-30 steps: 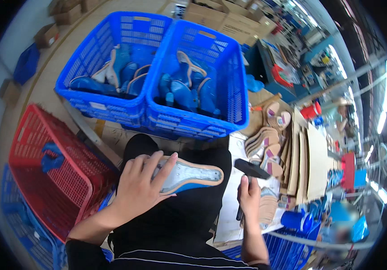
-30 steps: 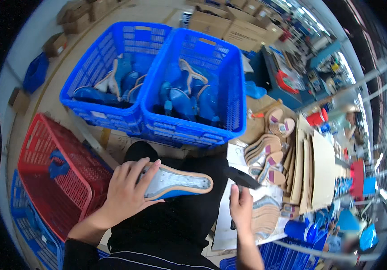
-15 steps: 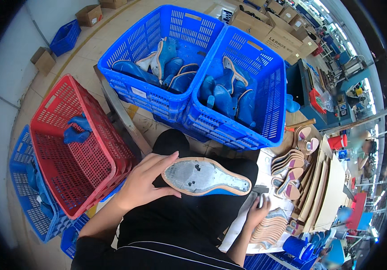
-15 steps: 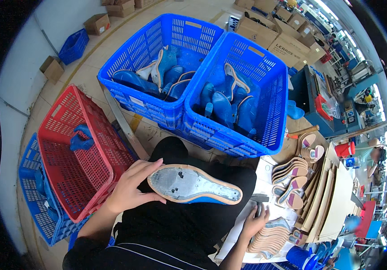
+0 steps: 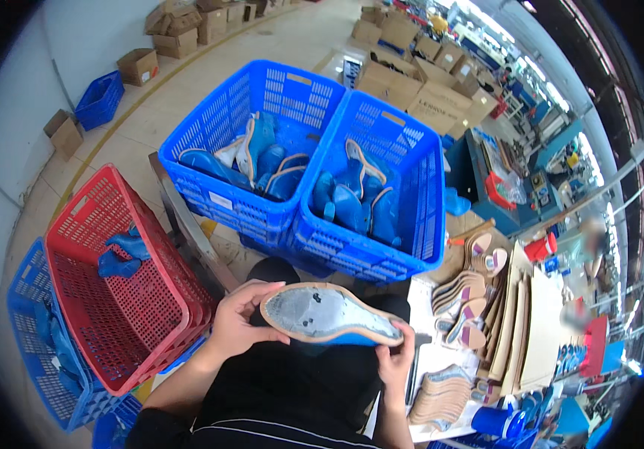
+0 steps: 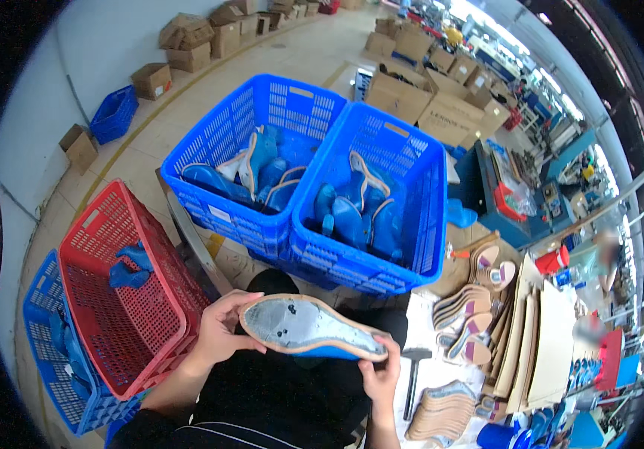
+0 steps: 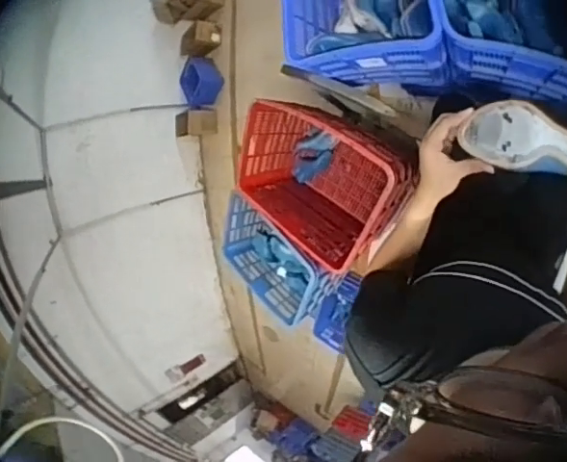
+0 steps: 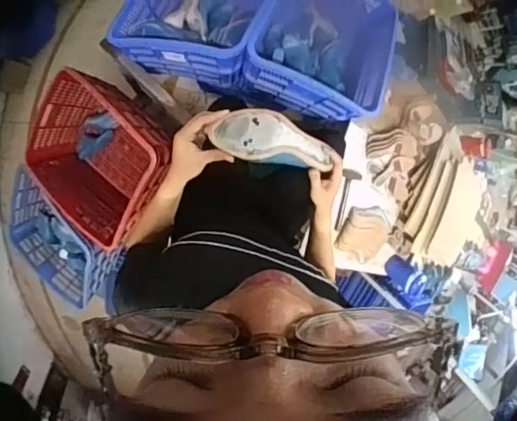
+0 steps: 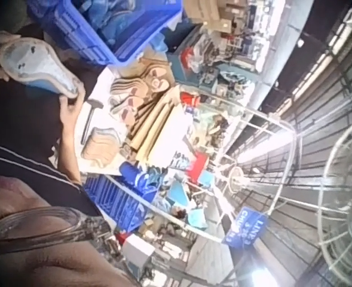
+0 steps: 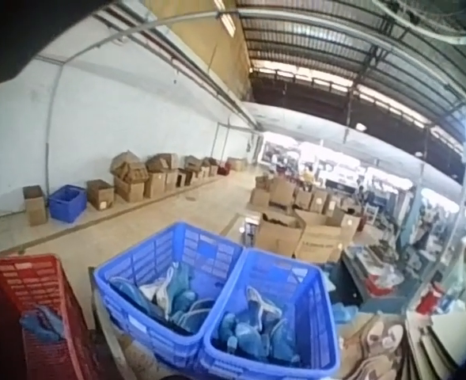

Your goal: Hammering and assembling shoe lasts in a factory environment.

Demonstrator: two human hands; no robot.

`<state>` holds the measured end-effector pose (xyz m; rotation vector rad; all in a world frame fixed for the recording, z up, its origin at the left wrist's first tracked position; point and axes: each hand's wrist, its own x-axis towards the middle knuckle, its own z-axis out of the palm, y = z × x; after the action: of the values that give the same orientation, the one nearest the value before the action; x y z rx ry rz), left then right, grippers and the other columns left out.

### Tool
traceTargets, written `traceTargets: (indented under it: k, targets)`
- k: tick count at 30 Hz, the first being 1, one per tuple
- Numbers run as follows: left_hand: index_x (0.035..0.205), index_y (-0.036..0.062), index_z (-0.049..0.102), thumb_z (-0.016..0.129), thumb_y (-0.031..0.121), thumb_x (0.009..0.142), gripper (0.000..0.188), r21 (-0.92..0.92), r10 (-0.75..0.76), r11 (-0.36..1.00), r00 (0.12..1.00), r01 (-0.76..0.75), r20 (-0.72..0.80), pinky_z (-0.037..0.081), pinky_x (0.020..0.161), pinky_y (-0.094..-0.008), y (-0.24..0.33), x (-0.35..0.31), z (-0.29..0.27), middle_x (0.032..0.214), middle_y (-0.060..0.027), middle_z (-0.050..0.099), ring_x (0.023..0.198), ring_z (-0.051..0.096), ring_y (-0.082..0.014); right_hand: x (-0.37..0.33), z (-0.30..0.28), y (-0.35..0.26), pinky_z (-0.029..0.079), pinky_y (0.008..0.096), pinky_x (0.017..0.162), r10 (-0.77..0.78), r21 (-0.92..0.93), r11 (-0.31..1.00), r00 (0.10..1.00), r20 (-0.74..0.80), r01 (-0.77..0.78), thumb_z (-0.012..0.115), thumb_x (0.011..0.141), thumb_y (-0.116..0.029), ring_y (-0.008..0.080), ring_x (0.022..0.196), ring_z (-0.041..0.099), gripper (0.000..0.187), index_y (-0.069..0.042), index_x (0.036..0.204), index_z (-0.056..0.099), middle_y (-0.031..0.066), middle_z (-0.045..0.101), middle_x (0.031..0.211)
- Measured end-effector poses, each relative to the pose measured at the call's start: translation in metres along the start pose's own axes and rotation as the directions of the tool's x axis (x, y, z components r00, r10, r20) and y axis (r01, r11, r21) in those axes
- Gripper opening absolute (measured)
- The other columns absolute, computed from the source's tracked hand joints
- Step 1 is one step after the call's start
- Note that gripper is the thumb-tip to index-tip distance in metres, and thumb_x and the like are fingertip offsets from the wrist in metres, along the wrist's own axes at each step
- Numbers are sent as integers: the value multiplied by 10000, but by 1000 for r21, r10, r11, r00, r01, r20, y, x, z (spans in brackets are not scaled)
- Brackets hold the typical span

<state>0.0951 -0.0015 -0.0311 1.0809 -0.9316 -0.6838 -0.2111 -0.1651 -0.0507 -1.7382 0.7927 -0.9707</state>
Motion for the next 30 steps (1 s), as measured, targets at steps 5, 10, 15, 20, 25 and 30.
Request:
traceTargets:
  k: [5,10,15,20,25,30]
  targets:
    - [1298,-10,654,964,107,806,594,-364,254,814,842,-452,-476,508,1115,-417,42,48,56,1440,-172,605,1278,665,-302,16,40,-95,544,343,949,501,173,845,862,73,-506,508,1111,-619,193,993,706,682,21,1300,651,93,731,1007]
    - [1023,21,711,893,123,901,242,-173,-95,983,970,57,-225,571,902,-302,52,101,11,1029,-100,792,977,735,-143,6,63,-98,646,504,635,781,221,373,433,450,-901,261,1117,-693,392,606,714,848,70,1358,541,263,725,900]
    - [1015,14,726,904,153,901,252,-169,-158,976,981,137,-113,568,858,-276,55,110,-12,991,-63,775,954,718,-116,-2,77,-95,648,567,717,694,154,409,416,588,-900,151,1085,-746,430,650,724,936,82,1337,508,310,713,859]
    - [1057,15,713,894,183,921,282,-165,-136,978,990,126,-50,568,861,-283,53,116,-25,986,-51,761,953,714,-117,2,82,-84,637,527,705,720,187,326,372,586,-927,176,1098,-730,393,622,700,899,68,1293,544,260,695,815]
    - [1071,19,703,873,198,945,277,-70,-73,995,997,70,-35,567,865,-287,58,126,-32,1004,-55,759,963,709,-116,14,92,-84,613,472,673,723,182,352,390,570,-918,248,1114,-704,317,563,638,838,53,1267,573,195,658,777]
    - [1062,26,706,872,194,945,264,-97,-90,991,996,90,7,565,879,-291,68,149,-44,1013,-50,759,972,711,-120,19,103,-86,620,473,712,633,310,375,485,603,-874,280,1142,-631,313,604,663,691,-37,1422,495,204,680,816]
